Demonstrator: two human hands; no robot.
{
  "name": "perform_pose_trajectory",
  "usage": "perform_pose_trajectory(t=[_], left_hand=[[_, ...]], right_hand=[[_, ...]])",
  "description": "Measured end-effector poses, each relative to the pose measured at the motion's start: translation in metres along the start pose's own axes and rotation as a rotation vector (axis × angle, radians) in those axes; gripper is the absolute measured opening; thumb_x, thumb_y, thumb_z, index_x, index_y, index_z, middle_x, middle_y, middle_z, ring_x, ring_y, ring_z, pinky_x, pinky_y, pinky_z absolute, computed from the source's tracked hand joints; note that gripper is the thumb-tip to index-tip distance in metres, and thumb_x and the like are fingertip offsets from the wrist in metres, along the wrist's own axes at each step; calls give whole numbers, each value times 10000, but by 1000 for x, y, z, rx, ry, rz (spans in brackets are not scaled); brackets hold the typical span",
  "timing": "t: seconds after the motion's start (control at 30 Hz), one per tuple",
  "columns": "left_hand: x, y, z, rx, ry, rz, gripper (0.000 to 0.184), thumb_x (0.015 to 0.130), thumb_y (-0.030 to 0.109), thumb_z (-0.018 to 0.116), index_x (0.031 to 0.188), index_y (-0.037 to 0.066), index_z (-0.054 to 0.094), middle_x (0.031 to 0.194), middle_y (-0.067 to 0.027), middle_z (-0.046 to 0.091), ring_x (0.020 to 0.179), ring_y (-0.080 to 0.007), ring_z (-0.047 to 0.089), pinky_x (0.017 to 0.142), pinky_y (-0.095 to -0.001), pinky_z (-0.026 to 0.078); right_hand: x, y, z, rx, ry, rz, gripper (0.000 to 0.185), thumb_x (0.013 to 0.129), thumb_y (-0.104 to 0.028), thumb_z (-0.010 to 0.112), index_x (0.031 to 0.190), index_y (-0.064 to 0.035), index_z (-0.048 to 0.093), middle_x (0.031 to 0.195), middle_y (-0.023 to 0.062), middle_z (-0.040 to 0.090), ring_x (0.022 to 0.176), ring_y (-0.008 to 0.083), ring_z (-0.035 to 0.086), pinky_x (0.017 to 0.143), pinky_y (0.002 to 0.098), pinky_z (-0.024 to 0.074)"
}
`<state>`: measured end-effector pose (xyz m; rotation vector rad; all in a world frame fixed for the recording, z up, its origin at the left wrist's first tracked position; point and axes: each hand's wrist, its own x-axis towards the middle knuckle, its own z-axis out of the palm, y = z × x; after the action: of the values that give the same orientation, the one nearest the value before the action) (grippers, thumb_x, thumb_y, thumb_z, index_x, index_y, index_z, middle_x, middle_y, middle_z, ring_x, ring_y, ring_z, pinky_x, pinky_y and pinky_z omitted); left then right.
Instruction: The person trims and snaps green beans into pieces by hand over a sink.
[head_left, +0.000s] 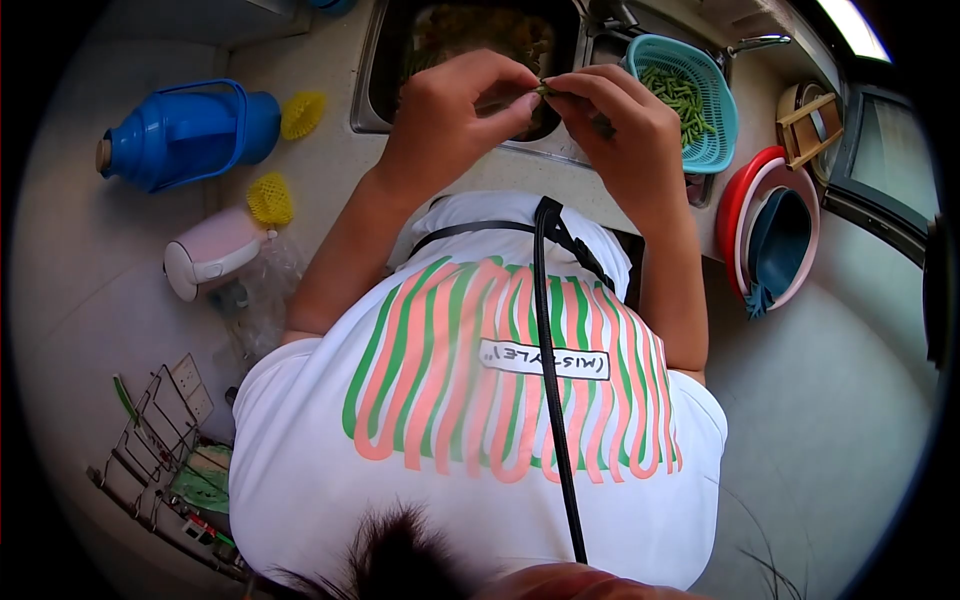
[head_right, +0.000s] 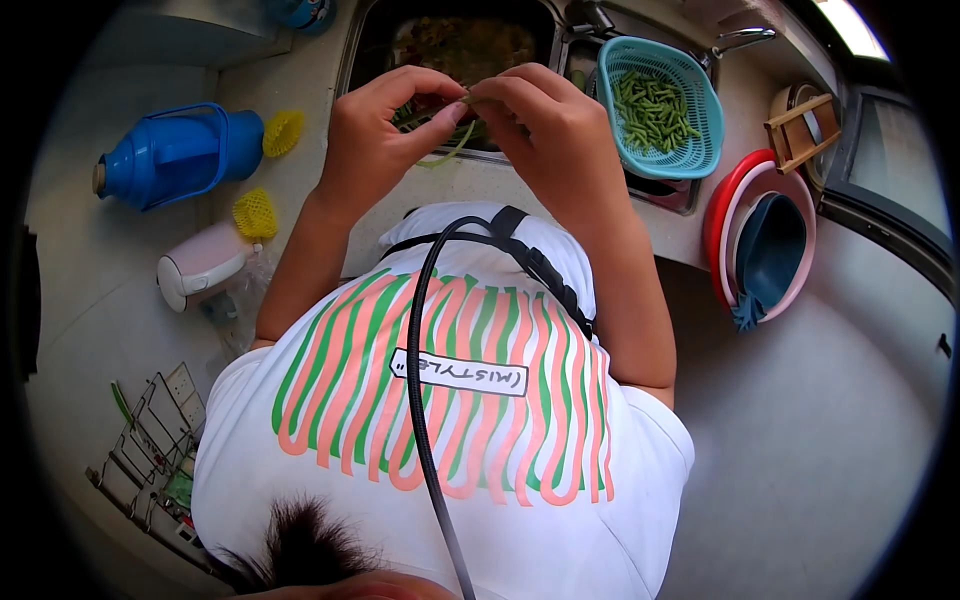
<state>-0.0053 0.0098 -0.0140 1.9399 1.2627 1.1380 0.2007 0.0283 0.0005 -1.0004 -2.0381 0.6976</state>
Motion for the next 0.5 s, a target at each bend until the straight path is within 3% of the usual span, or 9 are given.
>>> perform_pose_trajectory(t=[0.13,0.2,0.3,0.4,0.5], left_hand=[[-1,-3,-1,114,4,114,123,893,100,760,994,31,747,954,-97,746,858,-208,732,748,-295,575],[-1,-2,-1,145,32,148,116,897,103,755,990,33,754,965,-101,751,870,-218,737,759,-302,581],[-2,3,1,33,77,23,140,944,124,714,1031,19,745,982,-96,754,879,-205,739,770,-293,584],[-5,1,11,-314,147,-180,187,1006,155,653,1089,2,720,995,-92,749,901,-179,727,797,-280,581],[5,-7,4,-553,221,-213,220,1043,172,604,1154,0,684,1045,-92,736,934,-151,709,840,-262,571]], right_hand=[[0,0,-1,-161,-5,-104,152,838,-9,758,983,-34,717,929,90,689,770,263,693,643,317,553],[-1,0,2,-93,44,-72,138,844,2,755,971,-33,717,925,83,695,754,244,692,638,317,550],[-2,-4,9,25,145,-11,122,855,19,749,965,-25,720,917,76,703,740,204,685,631,299,540],[-6,-6,22,122,267,42,108,871,27,740,972,-9,725,908,78,709,752,161,678,647,264,529],[-17,1,37,316,342,125,107,892,15,737,998,14,723,903,79,715,782,131,675,687,235,525]])
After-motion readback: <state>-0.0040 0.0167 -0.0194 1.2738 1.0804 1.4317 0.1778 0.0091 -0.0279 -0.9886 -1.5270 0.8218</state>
